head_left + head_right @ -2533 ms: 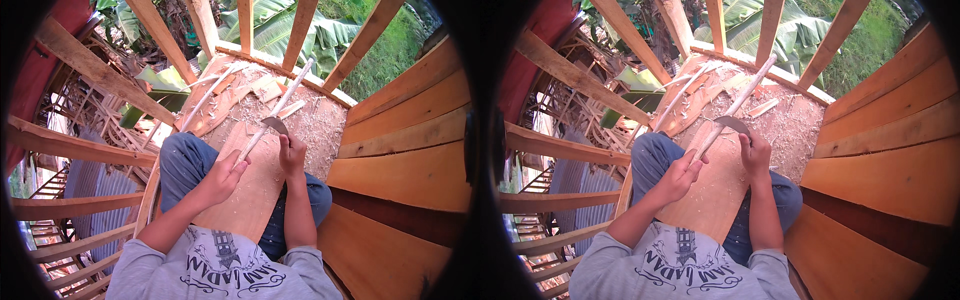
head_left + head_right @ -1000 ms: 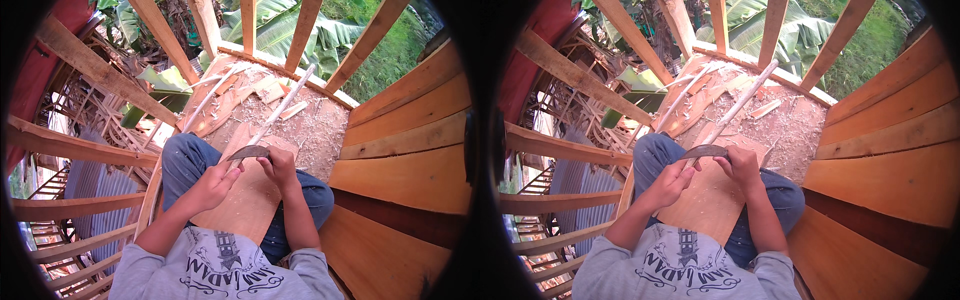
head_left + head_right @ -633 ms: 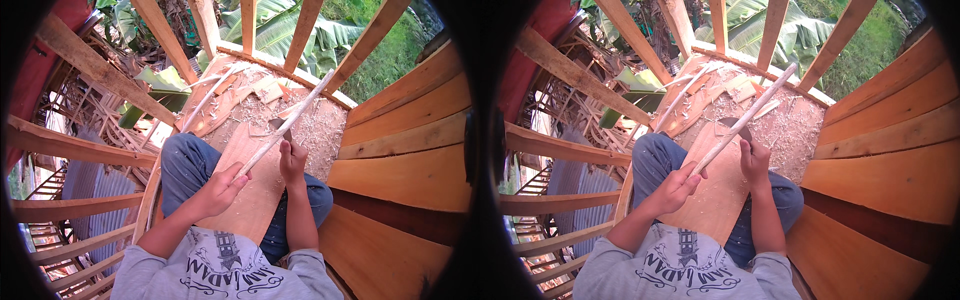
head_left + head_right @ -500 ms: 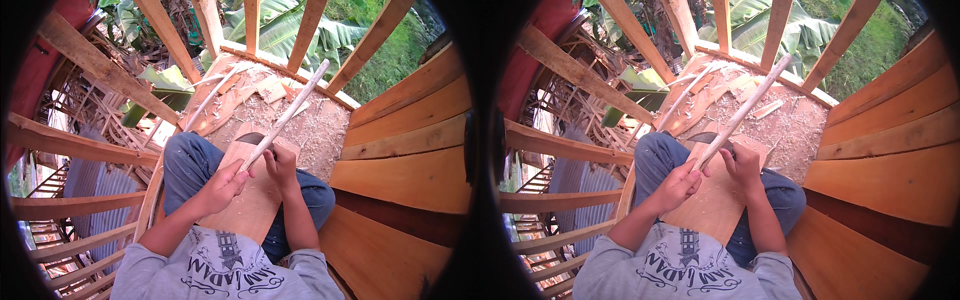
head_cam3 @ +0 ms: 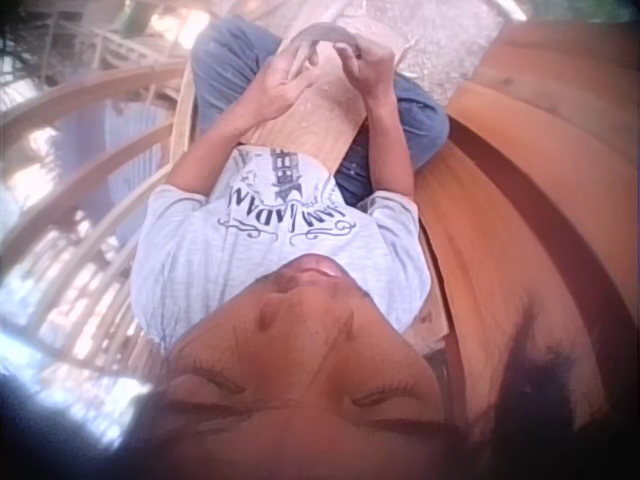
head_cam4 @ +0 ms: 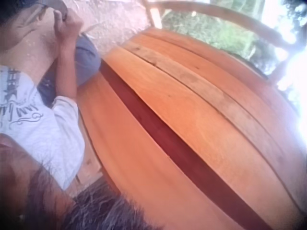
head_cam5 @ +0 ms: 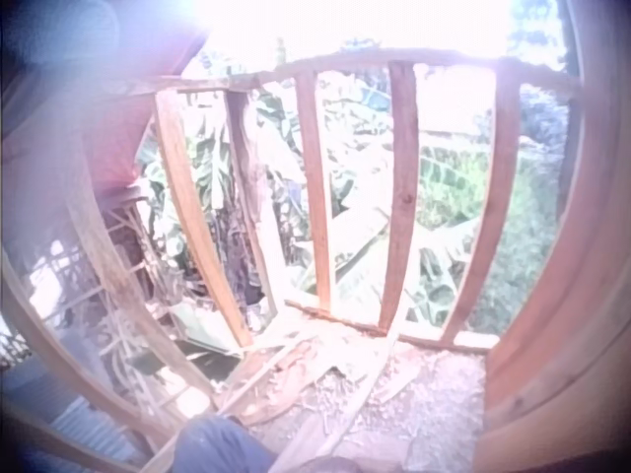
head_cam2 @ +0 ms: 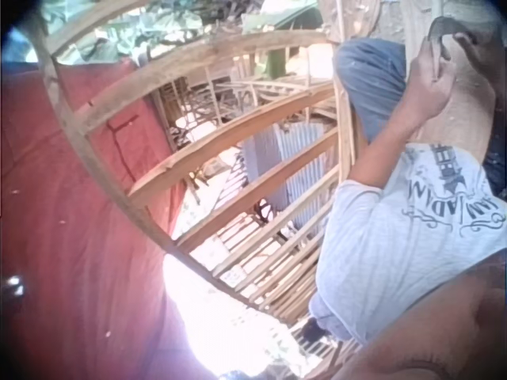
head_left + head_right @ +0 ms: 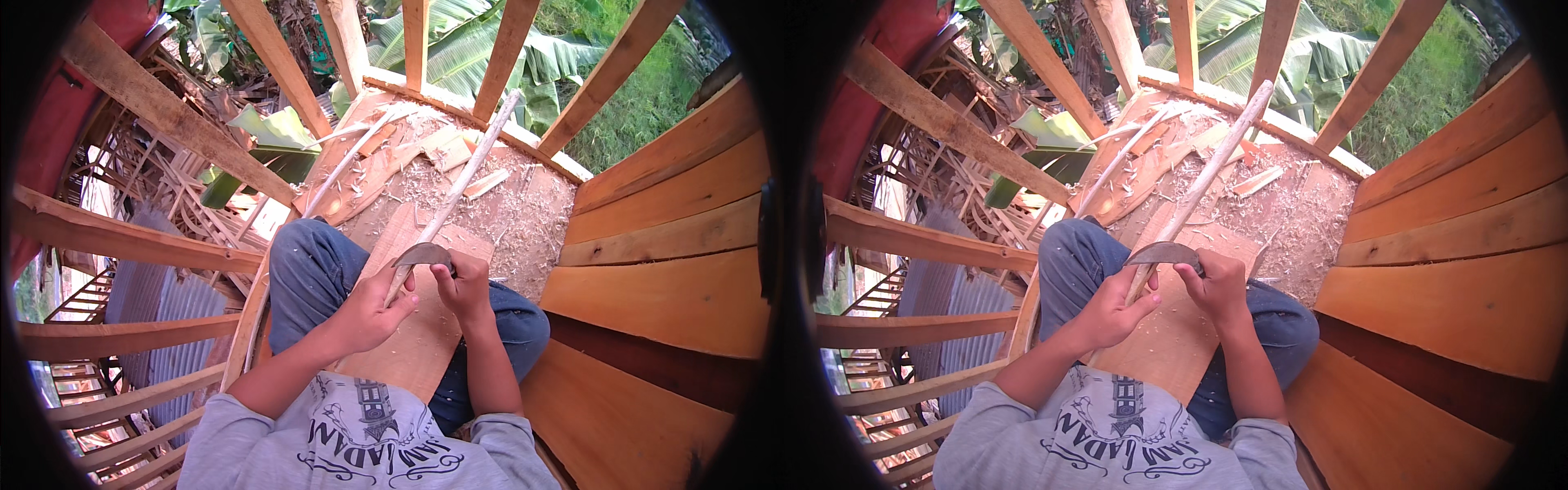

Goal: The person sits cross-legged and uses a curved blade to shave and smooth a long wooden stick held against a flat wooden board on their lap. They repeatedly rotate the stick and scrape its surface to remove bark and smooth the wood.

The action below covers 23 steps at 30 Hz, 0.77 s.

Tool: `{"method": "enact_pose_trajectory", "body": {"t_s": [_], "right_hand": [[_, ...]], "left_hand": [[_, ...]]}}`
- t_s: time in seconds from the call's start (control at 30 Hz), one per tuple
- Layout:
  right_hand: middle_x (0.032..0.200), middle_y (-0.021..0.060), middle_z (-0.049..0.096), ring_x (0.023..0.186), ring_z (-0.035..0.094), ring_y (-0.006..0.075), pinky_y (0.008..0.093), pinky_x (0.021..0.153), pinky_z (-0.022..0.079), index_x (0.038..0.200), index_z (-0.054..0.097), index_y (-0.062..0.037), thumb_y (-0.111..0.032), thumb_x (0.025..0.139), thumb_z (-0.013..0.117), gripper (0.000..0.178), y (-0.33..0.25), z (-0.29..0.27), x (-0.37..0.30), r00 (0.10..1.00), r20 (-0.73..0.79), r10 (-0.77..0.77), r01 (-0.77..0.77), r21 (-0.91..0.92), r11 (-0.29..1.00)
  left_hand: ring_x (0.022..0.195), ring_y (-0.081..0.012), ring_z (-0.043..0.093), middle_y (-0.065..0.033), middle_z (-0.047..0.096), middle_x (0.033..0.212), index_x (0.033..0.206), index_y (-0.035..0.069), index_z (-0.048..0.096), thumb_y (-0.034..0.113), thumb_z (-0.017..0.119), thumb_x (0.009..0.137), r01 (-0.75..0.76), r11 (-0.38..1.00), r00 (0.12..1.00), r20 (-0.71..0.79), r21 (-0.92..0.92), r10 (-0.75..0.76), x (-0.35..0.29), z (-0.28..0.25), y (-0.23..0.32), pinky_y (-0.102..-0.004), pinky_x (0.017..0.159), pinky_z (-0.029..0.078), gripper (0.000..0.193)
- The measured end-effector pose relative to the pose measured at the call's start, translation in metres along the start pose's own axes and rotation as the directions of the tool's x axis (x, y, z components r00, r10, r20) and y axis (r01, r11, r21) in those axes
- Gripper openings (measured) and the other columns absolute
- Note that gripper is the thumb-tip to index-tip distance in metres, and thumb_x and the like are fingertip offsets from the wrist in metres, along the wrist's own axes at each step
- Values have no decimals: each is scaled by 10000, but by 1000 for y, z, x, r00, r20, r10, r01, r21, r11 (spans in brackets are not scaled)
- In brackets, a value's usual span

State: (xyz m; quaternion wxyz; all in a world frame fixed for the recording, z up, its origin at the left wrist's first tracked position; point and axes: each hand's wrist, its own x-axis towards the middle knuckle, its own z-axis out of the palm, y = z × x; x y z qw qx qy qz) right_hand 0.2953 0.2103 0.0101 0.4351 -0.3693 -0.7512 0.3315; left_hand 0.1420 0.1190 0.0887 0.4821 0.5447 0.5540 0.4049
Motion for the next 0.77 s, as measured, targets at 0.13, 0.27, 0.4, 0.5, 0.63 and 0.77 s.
{"method": "enact_pose_trajectory", "body": {"t_s": [0.13,0.27,0.4,0.5,0.63,0.77], "right_hand": [[472,108,358,404,416,260,344,404,316,558,402,-32,-605,813,542,643,29,-15,2,989,-136,-54,43,-82,996],[461,60,308,403,345,171,327,409,260,537,349,-11,-626,836,498,699,54,-25,3,940,-298,166,-152,70,986],[449,-37,298,411,246,63,286,418,198,475,296,-87,-557,933,374,661,64,-64,31,555,-384,738,-412,644,645],[461,-36,293,417,257,63,288,422,168,499,299,-87,-551,938,365,642,78,-64,22,700,-349,624,-425,498,756],[470,15,299,468,297,92,324,441,213,575,392,5,-495,912,460,607,49,-30,0,935,-211,284,-265,113,958],[475,99,457,430,497,196,317,442,366,641,583,-26,-514,855,551,533,1,2,-1,987,-46,155,-147,155,977]], "left_hand": [[466,-84,372,-21,366,511,987,-9,422,154,590,862,122,989,988,89,80,-129,-3,16,31,-264,452,317,265],[453,-63,337,17,330,499,967,29,423,137,601,861,191,980,962,186,59,-198,-7,27,36,-244,454,286,233],[448,-43,318,42,344,522,970,62,422,131,619,855,198,980,939,286,7,-192,-21,37,30,-222,455,266,238],[450,-38,317,54,376,564,962,72,425,131,625,854,203,975,956,235,-86,-178,-18,37,16,-215,455,276,234],[494,-14,360,72,371,598,954,90,420,133,624,858,254,881,967,100,-399,-233,0,21,12,-206,458,305,230],[505,-5,384,63,400,613,975,99,405,147,632,856,171,951,985,57,-258,-162,1,23,11,-189,455,312,261]]}}
